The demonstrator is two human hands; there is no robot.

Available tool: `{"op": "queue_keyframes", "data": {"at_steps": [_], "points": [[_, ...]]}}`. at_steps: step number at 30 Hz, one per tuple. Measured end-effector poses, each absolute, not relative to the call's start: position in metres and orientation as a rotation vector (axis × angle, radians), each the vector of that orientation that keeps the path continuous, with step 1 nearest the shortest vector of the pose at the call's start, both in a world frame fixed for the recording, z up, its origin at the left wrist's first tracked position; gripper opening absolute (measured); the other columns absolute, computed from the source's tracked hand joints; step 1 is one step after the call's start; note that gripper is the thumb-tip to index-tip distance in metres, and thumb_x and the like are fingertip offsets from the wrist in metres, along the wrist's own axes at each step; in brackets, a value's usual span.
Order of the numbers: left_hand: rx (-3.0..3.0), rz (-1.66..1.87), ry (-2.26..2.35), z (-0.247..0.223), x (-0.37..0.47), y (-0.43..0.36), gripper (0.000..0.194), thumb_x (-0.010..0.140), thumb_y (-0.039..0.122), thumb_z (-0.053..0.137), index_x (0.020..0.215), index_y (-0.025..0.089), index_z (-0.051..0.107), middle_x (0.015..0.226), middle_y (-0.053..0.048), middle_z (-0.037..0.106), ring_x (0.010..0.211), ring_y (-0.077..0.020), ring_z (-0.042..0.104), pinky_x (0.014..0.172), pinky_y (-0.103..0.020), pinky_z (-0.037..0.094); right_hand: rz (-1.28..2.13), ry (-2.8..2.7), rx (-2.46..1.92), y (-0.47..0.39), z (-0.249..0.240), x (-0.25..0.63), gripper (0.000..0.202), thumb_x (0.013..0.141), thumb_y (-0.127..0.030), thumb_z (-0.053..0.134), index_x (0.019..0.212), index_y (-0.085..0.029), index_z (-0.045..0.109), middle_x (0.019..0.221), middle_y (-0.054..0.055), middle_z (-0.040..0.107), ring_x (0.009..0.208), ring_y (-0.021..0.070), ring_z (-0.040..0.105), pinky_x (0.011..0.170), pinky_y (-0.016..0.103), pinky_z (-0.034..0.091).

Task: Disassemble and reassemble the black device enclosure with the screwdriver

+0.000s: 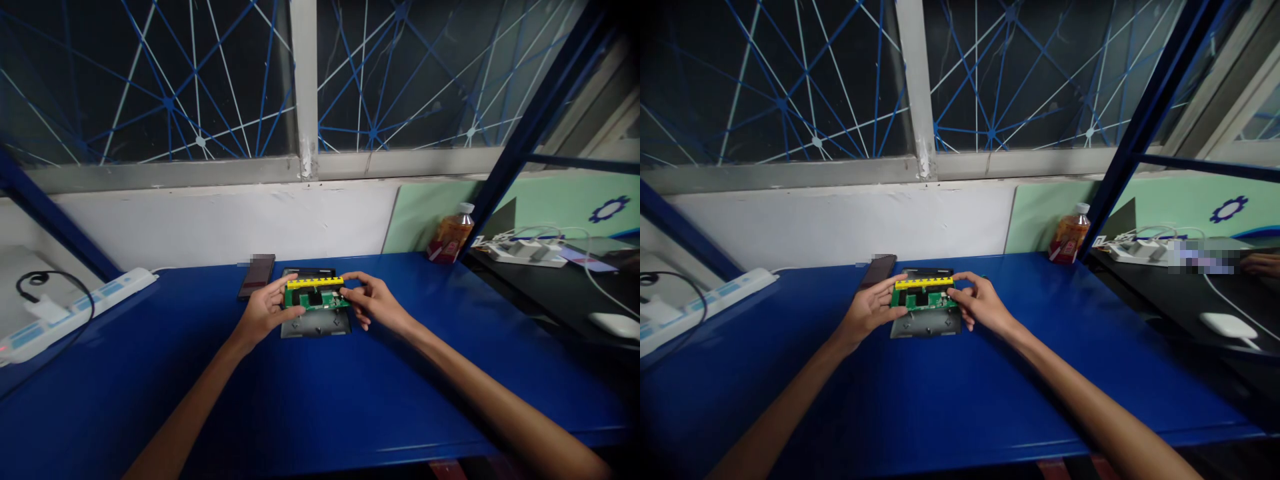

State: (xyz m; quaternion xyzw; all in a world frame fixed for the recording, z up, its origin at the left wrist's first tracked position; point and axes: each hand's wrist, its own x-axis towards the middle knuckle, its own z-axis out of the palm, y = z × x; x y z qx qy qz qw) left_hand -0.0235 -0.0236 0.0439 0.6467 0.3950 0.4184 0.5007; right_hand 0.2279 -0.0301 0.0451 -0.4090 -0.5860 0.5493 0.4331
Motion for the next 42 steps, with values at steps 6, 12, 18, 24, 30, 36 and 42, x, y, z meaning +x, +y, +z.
{"op": "queue_keyframes", "data": {"at_steps": [6,12,18,24,30,36,42], "points": [[1.613,0.968,0.992,0.039,-0.026,-0.021,0.081,0.065,0.026,0.077,0.135,0.009,0.041,0.097,-0.011,0.065,0.08,-0.0198,0.06,0.055,-0.022,0.043,1.337,-1.381,-1.003,-0.031,0.05,0.23,0.034,0.079,-0.043,0.063,0.101,-0.02,0.05,0.043,-0.013,0.039,0.031,0.0062,0.034,0.033,0.023,0.04],[1.606,1.0,1.031,0.043,-0.024,-0.023,0.056,0.069,0.031,0.074,0.119,0.01,0.057,0.079,-0.006,0.065,0.064,-0.0138,0.058,0.048,-0.02,0.041,1.266,-1.398,-0.984,-0.031,0.053,0.229,0.04,0.067,-0.039,0.075,0.093,-0.018,0.052,0.059,-0.005,0.054,0.05,0.0141,0.06,0.043,0.027,0.05],[1.572,1.027,1.08,0.045,-0.024,-0.026,0.047,0.077,0.04,0.067,0.11,0.007,0.06,0.058,-0.001,0.061,0.045,-0.0102,0.05,0.04,-0.019,0.035,1.231,-1.47,-0.951,-0.028,0.046,0.231,0.045,0.066,-0.035,0.076,0.1,-0.016,0.054,0.068,0.0,0.061,0.058,0.0154,0.062,0.05,0.031,0.055],[1.57,0.966,1.079,0.046,-0.023,-0.025,0.037,0.082,0.042,0.061,0.066,0.009,0.062,0.054,-0.006,0.064,0.038,-0.0096,0.05,0.037,-0.02,0.037,1.034,-1.578,-1.05,-0.031,0.043,0.23,0.029,0.078,-0.045,0.064,0.082,-0.018,0.055,0.061,-0.001,0.059,0.051,0.0127,0.057,0.041,0.025,0.045],[1.559,0.928,1.058,0.047,-0.021,-0.025,0.041,0.084,0.042,0.058,0.057,0.011,0.057,0.053,-0.006,0.063,0.037,-0.0098,0.051,0.036,-0.02,0.037,0.937,-1.632,-1.055,-0.035,0.048,0.228,0.03,0.082,-0.047,0.059,0.076,-0.018,0.053,0.059,-0.003,0.056,0.045,0.0094,0.053,0.044,0.024,0.041],[1.57,0.874,0.971,0.048,-0.023,-0.028,0.034,0.083,0.038,0.059,0.062,0.011,0.058,0.056,-0.006,0.061,0.043,-0.0116,0.054,0.04,-0.021,0.041,1.053,-1.584,-1.087,-0.036,0.048,0.225,0.034,0.084,-0.052,0.054,0.077,-0.018,0.052,0.056,-0.001,0.06,0.036,0.0097,0.052,0.034,0.021,0.035],[1.55,0.839,0.922,0.047,-0.023,-0.028,0.019,0.077,0.029,0.065,0.07,0.012,0.061,0.061,-0.004,0.061,0.05,-0.0132,0.057,0.039,-0.02,0.04,1.068,-1.547,-1.124,-0.033,0.043,0.228,0.039,0.084,-0.055,0.052,0.071,-0.018,0.051,0.049,-0.002,0.057,0.033,0.01,0.051,0.031,0.021,0.035]]}}
